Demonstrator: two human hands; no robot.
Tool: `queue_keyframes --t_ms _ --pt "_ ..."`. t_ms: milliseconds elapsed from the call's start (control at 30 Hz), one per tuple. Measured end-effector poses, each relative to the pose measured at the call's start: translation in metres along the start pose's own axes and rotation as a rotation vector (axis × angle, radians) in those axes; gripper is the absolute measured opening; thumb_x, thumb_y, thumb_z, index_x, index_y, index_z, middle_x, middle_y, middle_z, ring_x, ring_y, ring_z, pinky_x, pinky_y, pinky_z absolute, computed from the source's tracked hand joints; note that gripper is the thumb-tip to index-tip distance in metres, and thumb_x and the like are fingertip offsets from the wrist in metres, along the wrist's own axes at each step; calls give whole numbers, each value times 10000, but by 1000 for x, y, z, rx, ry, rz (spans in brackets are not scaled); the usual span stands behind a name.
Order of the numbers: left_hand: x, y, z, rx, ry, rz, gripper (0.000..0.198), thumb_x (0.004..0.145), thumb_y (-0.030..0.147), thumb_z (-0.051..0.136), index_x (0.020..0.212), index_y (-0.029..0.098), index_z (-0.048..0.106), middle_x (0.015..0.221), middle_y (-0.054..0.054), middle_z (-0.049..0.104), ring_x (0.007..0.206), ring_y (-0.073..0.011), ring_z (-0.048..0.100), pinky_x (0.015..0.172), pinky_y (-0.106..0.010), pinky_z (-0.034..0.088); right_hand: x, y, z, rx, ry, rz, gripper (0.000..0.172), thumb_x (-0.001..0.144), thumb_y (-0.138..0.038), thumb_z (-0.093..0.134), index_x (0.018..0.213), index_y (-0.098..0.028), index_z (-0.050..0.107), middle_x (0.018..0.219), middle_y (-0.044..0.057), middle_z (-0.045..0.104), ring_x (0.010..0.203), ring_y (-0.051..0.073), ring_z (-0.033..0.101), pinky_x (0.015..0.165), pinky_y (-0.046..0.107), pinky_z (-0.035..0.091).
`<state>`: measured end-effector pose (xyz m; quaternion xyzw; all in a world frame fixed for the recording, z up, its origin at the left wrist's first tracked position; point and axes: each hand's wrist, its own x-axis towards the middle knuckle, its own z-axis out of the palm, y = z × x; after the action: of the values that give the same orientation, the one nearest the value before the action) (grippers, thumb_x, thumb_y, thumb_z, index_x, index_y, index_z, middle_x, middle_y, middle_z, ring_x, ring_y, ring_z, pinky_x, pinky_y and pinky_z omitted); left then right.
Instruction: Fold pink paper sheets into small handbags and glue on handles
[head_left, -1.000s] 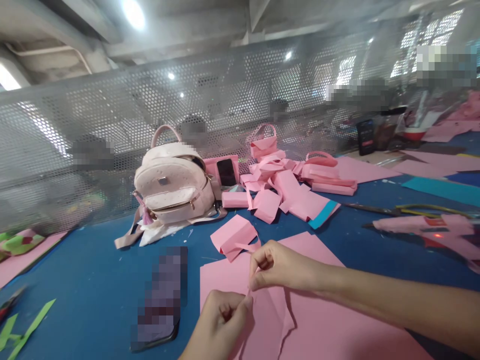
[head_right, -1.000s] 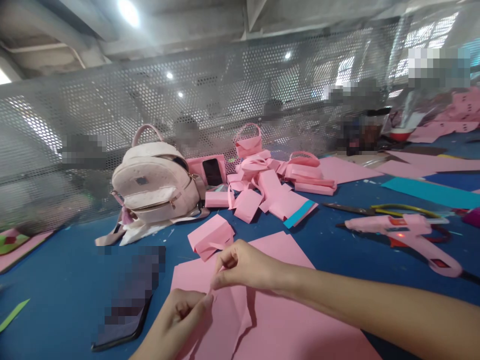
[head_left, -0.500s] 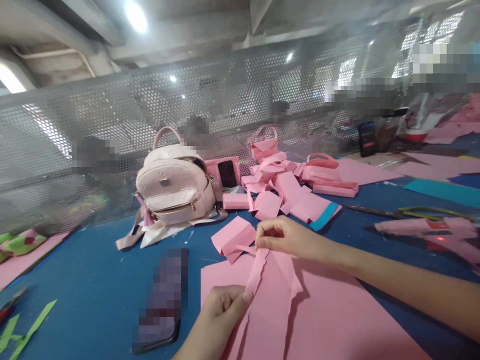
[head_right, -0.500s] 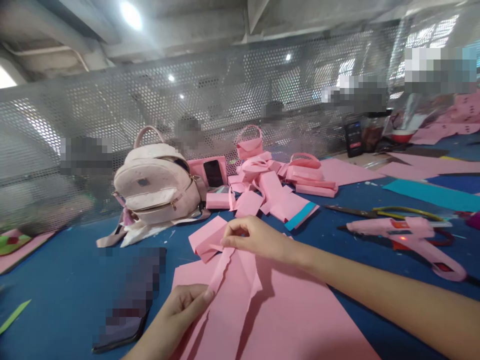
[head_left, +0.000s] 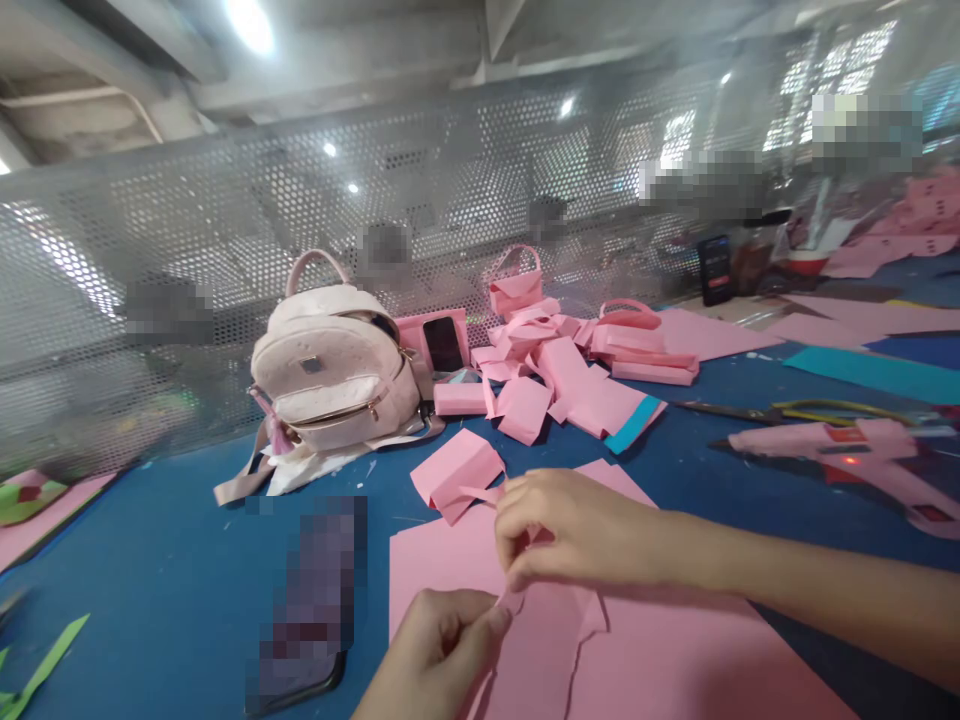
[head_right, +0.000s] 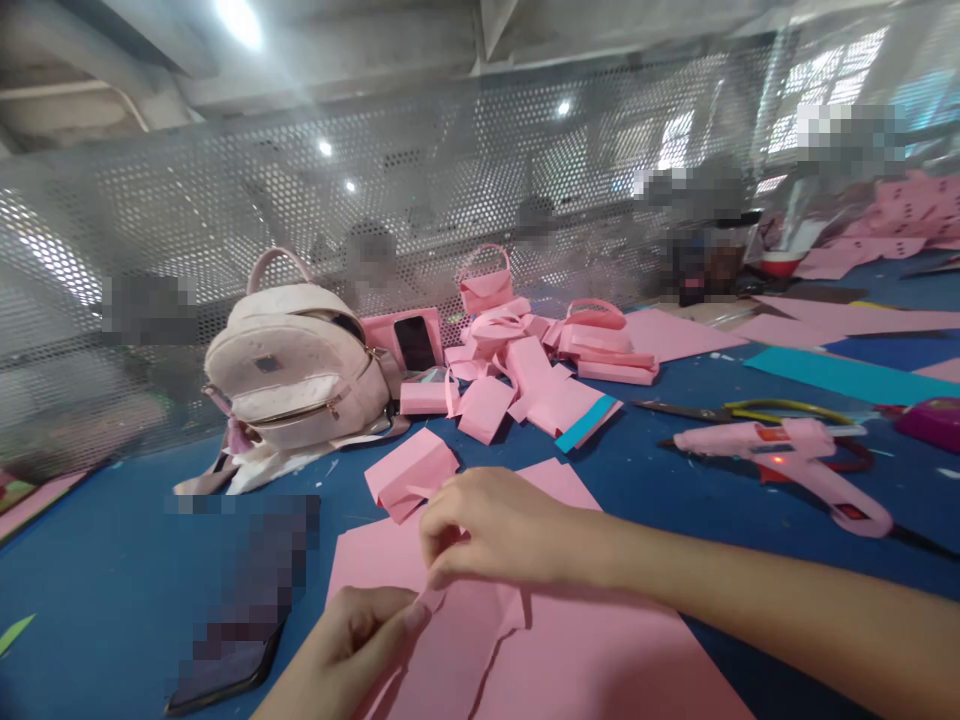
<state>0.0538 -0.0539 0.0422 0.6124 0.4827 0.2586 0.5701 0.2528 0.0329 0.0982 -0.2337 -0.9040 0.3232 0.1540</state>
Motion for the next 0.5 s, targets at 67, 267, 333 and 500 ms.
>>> queue_keyframes --t_ms 67,267,333,500 --pt "-1 4 0 -14 32 0 653 871 791 507 626 217 315 635 57 243 616 -107 213 564 -295 169 0 2 2 64 -2 23 191 839 -139 737 669 -205 678 696 -53 650 722 146 591 665 253 392" --pt "-2 6 -1 -123 -2 -14 623 869 715 570 588 215 328 571 73 236 559 -86 175 531 -289 123 1 -3 7 161 -13 12 147 818 -123 755 714 -204 690 707 -40 635 781 163 595 696 240 405" --pt "-2 3 -2 -122 -12 0 547 885 556 605 557 208 340 554 71 239 549 -79 180 530 -281 122 -1 -6 10 183 -17 27 107 809 -130 769 769 -209 709 762 -34 666 815 166 612 726 243 413" --pt "0 -4 -2 -86 126 73 279 806 289 569 571 142 600 599 31 384 611 -100 317 577 -254 219 -3 -5 15 265 -28 96 81 800 -167 778 780 -208 711 835 -22 701 817 164 649 698 228 432"
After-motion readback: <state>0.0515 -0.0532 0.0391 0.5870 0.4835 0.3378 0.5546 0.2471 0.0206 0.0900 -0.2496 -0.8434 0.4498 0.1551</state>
